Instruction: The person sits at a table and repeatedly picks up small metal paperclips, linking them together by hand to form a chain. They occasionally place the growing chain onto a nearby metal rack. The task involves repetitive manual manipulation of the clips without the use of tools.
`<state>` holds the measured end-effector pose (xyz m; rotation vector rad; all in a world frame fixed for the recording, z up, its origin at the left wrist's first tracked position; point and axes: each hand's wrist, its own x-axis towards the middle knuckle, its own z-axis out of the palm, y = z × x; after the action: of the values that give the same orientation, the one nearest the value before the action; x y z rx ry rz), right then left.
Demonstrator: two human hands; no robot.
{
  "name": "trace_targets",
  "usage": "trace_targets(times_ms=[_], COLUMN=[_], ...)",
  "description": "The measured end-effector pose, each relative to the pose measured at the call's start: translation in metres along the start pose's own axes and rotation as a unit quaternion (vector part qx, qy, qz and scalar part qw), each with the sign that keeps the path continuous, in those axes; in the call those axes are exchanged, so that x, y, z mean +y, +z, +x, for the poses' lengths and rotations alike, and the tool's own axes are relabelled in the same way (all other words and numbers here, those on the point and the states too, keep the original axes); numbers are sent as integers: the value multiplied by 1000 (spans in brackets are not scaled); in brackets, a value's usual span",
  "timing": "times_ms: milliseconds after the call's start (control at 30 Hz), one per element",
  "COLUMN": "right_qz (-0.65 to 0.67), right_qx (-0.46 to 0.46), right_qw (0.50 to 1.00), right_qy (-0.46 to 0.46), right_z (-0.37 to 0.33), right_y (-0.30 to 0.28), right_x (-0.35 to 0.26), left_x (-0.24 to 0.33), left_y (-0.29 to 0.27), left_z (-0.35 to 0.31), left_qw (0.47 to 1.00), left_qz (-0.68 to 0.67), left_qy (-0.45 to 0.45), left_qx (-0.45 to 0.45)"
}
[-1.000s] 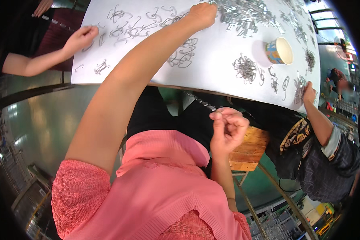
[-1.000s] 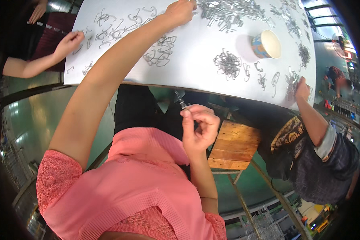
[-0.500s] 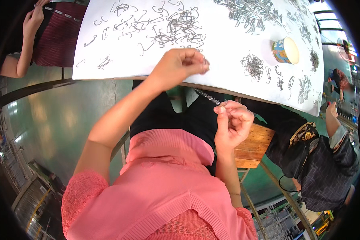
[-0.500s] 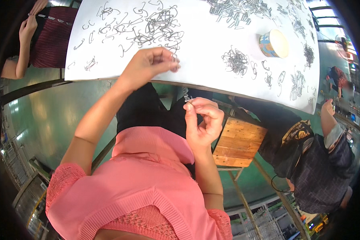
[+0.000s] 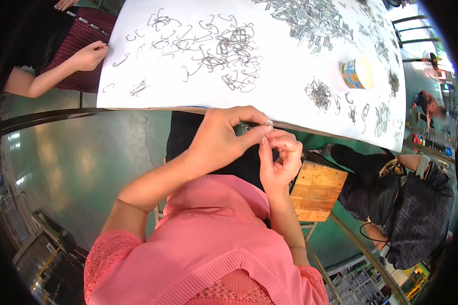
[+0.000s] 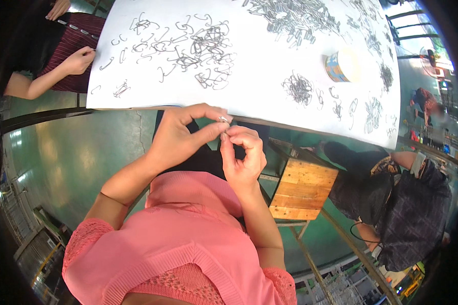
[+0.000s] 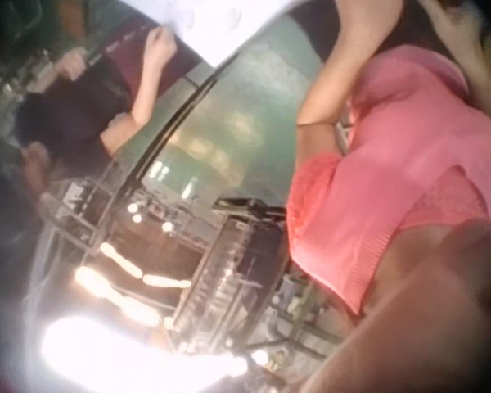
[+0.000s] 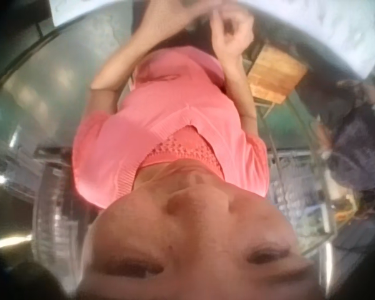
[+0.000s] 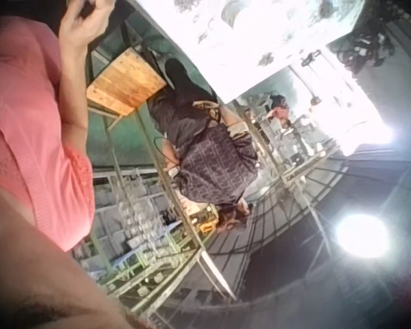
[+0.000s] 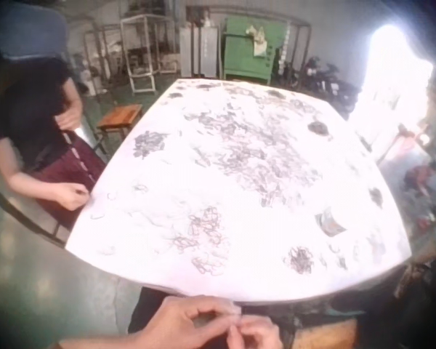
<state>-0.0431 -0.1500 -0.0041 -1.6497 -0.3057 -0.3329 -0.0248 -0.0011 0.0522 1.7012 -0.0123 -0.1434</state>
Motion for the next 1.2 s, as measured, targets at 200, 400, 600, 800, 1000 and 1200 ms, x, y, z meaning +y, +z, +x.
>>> trace_targets(times_ms=[200,400,600,800,1000,1200], right_qz=[-48,-19,-186,-285,-370,-317], right_qx=[-52,-55,-208,-319,-423,-425], right_qw=[997,997,960,903,824,847], right_qy=[-43,46,19,-35,-69,-43], right_z=[-2,25,102,145,155,159], right_y=[4,4,59,111,143,141], right_x=[3,15,32,66,76,80], left_x=[-11,-21,-35,-44,-52,-53], left_y=[-6,-21,-27,-29,-32,-37], left_z=[-12,-24,-34,-38,-37,-34], left_qw=[989,982,980,982,982,978], left_qz=[59,106,108,104,102,112], left_qy=[115,135,139,130,125,139], left_qx=[75,79,98,86,97,103])
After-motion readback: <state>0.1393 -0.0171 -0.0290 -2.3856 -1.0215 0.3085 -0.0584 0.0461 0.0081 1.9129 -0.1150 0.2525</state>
